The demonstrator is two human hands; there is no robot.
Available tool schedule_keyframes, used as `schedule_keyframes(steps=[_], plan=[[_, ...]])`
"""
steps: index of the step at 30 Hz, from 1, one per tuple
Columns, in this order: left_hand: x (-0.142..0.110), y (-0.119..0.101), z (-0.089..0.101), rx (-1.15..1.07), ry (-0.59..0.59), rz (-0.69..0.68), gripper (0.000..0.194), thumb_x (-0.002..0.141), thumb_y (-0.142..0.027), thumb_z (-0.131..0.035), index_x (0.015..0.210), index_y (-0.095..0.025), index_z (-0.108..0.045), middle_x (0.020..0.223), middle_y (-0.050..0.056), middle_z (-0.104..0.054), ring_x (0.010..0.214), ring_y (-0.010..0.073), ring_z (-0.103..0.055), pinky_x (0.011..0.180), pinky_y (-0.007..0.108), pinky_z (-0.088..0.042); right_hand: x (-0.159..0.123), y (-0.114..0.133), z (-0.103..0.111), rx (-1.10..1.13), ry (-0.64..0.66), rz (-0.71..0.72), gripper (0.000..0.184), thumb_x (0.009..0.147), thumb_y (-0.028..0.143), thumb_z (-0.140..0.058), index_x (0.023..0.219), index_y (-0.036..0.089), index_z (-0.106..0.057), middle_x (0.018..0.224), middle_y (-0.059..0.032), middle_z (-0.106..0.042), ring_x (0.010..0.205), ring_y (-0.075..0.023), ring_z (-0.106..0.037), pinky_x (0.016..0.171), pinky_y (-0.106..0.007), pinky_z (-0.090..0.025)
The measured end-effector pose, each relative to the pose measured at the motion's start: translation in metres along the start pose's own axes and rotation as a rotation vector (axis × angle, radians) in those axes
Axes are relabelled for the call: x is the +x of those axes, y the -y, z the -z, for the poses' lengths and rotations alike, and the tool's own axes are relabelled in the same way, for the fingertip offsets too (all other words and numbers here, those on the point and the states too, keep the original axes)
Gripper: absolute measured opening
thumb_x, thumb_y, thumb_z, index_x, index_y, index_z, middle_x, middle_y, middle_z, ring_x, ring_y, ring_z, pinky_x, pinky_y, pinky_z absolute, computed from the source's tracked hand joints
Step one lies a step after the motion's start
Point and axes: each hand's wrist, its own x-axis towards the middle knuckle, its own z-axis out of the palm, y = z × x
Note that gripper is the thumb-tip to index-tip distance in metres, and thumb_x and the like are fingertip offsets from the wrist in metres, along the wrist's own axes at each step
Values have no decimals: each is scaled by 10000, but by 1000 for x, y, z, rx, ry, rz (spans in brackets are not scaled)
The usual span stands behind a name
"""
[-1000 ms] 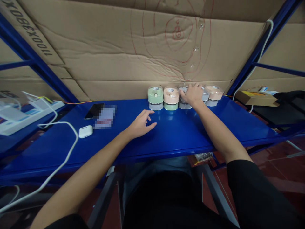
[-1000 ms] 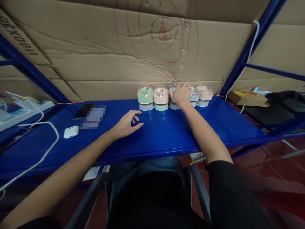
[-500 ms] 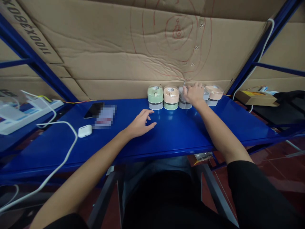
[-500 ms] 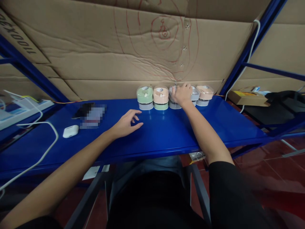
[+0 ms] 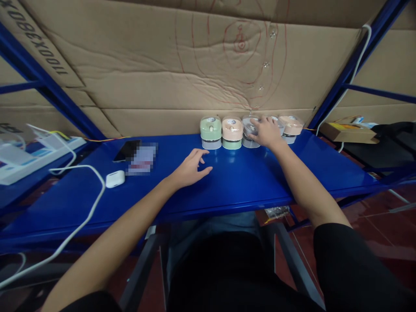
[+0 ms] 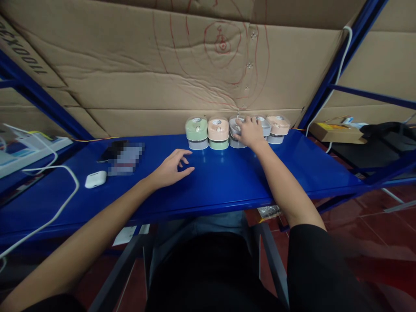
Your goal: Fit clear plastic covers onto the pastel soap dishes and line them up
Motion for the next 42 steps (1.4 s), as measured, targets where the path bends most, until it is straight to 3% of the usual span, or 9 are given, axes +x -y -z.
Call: schedule_keyframes(steps=[10,16,21,27,34,42], plan=[[0,0,0,5,7,-4,509,981,-417,-751,1439,-249,-608,1260,101,-634,990,242,-715,842,405,-655,1,1,-4,14,-40,-9,675,1104,682,-536,1609,251,-655,1493,-241,-645,1372,-486,-514,1113,-621,-403],[0,0,0,27,30,0,540,998,-469,-708,1457,-215,-584,1293,125,-616,1052,266,-711,918,455,-650,0,3,-2,13,-50,-3,606,1137,647,-507,1543,251,-720,1473,-240,-656,1358,-473,-543,1115,-625,-411],[0,0,1,12,26,-8,521,996,-455,-730,1451,-240,-592,1275,108,-617,1030,259,-717,885,437,-659,1,1,-2,23,-41,-2,555,1139,570,-545,1567,252,-701,1510,-239,-642,1404,-468,-537,1147,-606,-413],[0,-1,2,22,32,-12,523,996,-462,-726,1450,-239,-591,1308,115,-618,1057,266,-719,925,452,-654,2,-3,-2,51,6,9,651,1111,488,-620,1696,207,-570,1592,-265,-602,1469,-471,-536,1208,-585,-389],[0,-6,4,43,72,33,541,1006,-479,-692,1468,-226,-570,1341,123,-603,1102,271,-709,970,461,-641,7,-13,-5,44,8,40,649,1137,558,-501,1693,230,-572,1576,-255,-624,1418,-504,-592,1204,-663,-382],[-1,-7,5,48,77,48,545,1006,-469,-698,1477,-229,-567,1342,123,-605,1091,271,-705,961,465,-642,12,-16,-5,60,19,37,672,1145,634,-458,1698,272,-578,1584,-241,-615,1435,-531,-558,1186,-707,-375]])
